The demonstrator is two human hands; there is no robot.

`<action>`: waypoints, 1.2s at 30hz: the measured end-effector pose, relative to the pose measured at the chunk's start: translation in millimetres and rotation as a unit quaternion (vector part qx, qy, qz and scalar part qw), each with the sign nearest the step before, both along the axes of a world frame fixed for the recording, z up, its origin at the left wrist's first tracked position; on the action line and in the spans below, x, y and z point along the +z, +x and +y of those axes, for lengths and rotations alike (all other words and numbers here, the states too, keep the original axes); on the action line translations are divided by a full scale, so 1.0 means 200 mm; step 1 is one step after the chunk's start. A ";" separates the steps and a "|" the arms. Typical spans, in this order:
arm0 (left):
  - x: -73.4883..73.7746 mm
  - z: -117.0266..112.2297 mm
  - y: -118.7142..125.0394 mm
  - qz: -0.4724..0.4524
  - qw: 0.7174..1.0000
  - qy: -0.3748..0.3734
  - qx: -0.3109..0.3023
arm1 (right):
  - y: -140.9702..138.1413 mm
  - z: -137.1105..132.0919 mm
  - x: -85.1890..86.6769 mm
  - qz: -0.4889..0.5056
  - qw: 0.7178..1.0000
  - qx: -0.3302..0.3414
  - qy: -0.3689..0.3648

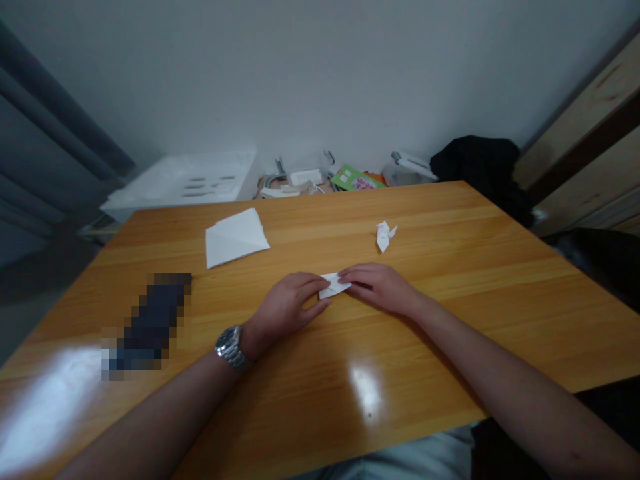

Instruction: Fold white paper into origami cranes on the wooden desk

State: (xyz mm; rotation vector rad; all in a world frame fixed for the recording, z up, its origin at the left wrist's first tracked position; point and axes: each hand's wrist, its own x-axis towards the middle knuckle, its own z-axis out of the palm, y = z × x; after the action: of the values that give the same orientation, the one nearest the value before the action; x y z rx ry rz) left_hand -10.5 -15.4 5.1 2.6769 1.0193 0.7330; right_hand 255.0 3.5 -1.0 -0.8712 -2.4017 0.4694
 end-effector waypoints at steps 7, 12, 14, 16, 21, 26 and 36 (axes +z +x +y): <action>0.03 0.00 0.00 -0.016 1.000 -0.007 0.018 | -0.01 -0.01 0.02 0.046 0.998 -0.036 -0.028; 0.04 -0.02 0.01 -0.057 0.996 -0.009 0.066 | -0.05 -0.04 0.07 0.060 0.994 -0.071 -0.055; 0.03 -0.03 0.02 -0.084 0.993 -0.010 0.079 | -0.06 -0.05 0.07 0.085 0.990 -0.087 -0.077; 0.03 -0.03 0.03 -0.104 0.990 -0.025 0.090 | -0.07 -0.05 0.06 0.111 0.983 -0.103 -0.103; 0.02 -0.02 0.03 -0.111 0.990 0.007 0.088 | -0.07 -0.02 0.02 0.147 0.967 -0.143 -0.149; 0.03 -0.03 0.04 -0.003 0.999 0.033 0.006 | -0.05 0.00 0.00 0.076 0.977 -0.171 -0.104; 0.00 -0.03 0.04 0.108 0.993 0.002 -0.047 | -0.03 0.03 -0.02 -0.010 0.985 -0.167 -0.045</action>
State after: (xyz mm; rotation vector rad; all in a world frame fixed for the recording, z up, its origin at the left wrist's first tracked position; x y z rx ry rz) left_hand -2.3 -21.3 5.7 2.8315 0.9295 0.4349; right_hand 248.5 9.9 -5.0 -1.2964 -2.2033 0.4410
